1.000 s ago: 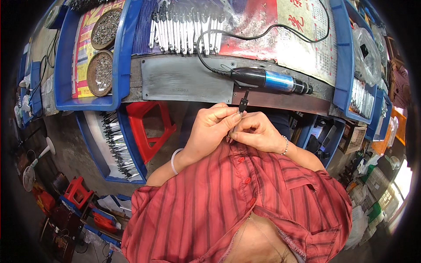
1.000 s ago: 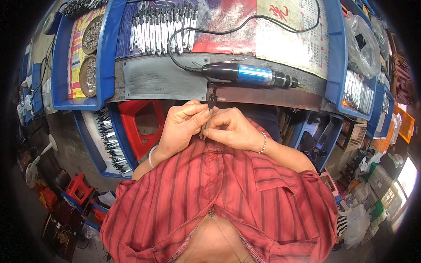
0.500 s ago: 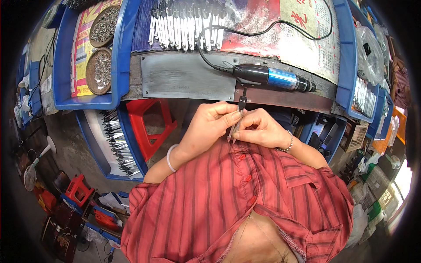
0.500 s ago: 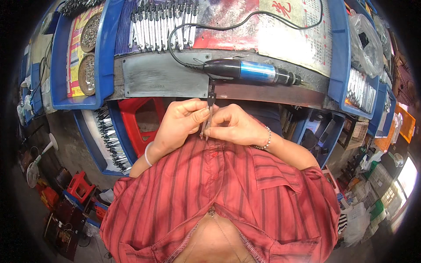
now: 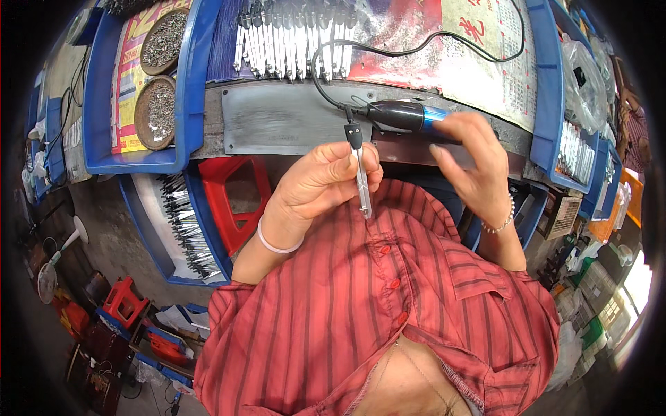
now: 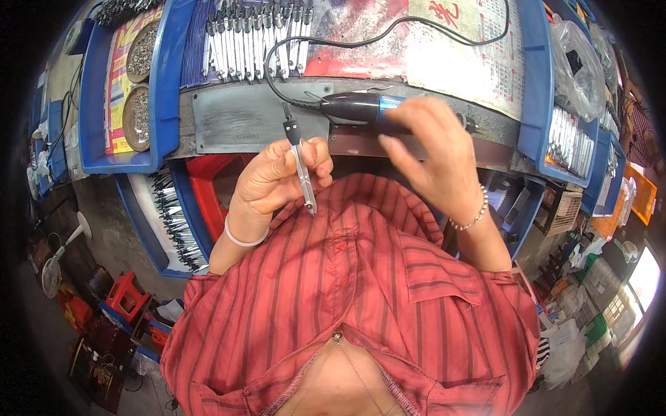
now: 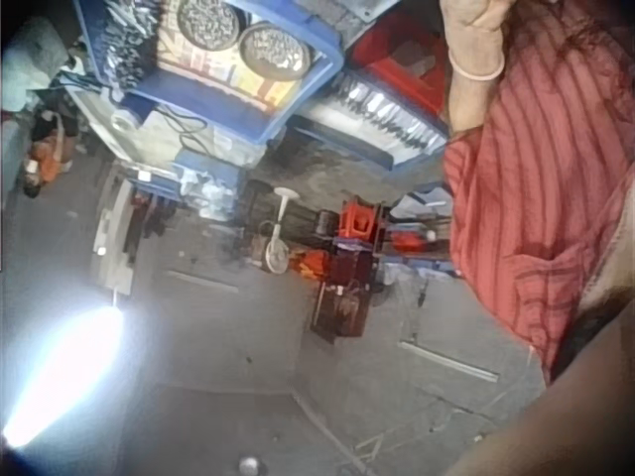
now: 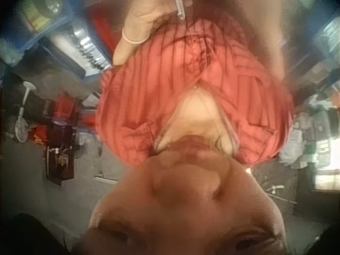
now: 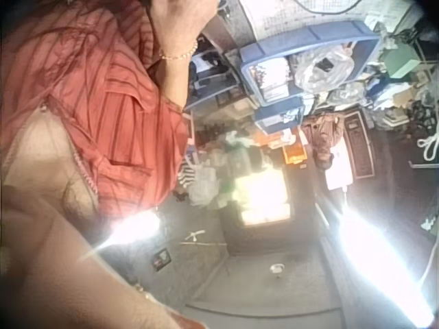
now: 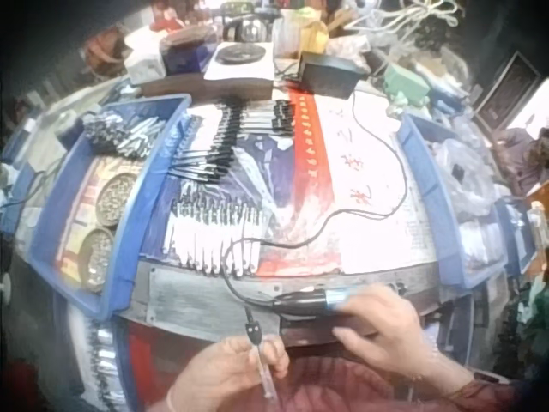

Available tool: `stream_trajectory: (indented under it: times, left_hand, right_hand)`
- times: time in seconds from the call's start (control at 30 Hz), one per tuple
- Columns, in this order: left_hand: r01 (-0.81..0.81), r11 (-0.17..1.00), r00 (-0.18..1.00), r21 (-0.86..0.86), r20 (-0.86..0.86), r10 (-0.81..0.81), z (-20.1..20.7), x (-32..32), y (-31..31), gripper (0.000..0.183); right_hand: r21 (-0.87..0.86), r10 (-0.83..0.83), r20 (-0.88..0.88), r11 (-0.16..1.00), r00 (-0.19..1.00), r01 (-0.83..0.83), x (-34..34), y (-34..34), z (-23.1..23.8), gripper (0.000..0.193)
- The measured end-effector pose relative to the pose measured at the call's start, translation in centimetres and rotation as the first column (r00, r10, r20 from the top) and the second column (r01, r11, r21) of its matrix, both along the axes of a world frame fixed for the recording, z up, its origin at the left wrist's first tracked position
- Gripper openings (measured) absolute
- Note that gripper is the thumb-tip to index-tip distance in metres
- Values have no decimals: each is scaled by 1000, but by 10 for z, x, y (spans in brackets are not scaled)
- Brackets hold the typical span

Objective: The person assembles compasses by fitting compass components together by hand and securing them using an electric rotary tool.

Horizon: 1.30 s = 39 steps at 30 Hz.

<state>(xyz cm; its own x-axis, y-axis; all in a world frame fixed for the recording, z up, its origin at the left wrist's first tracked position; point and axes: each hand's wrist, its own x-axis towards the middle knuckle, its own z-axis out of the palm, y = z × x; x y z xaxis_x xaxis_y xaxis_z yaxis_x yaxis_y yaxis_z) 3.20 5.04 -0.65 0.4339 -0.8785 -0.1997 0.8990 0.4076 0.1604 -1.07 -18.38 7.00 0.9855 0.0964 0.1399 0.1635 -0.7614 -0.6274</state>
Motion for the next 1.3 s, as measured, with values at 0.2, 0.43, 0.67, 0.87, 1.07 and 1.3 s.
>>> stream_trajectory:
  times: [0.2,0.43,0.67,0.87,1.07,1.3]
  left_hand:
    - [-58,987,985,148,167,33,10,-3,-3,25]
    - [2,892,958,451,256,-132,16,-35,-17,22]
    - [-72,843,935,533,330,-129,-1,-55,-40,28]
    - [-80,818,969,569,238,-71,-7,-62,-47,28]
    - [-74,812,981,578,189,-46,-3,-61,-48,26]
    - [-63,815,990,576,140,-23,0,-59,-49,25]
  right_hand:
    - [-383,28,-81,922,996,-57,6,-22,-21,63]
    - [-144,46,-90,988,995,-59,18,-38,-10,63]
    - [878,-84,109,476,991,-56,0,-41,37,77]
    - [900,-46,226,392,973,-190,-14,1,26,62]
    - [801,101,402,443,910,-402,-9,18,17,61]
    - [749,210,409,479,888,-458,0,33,10,52]
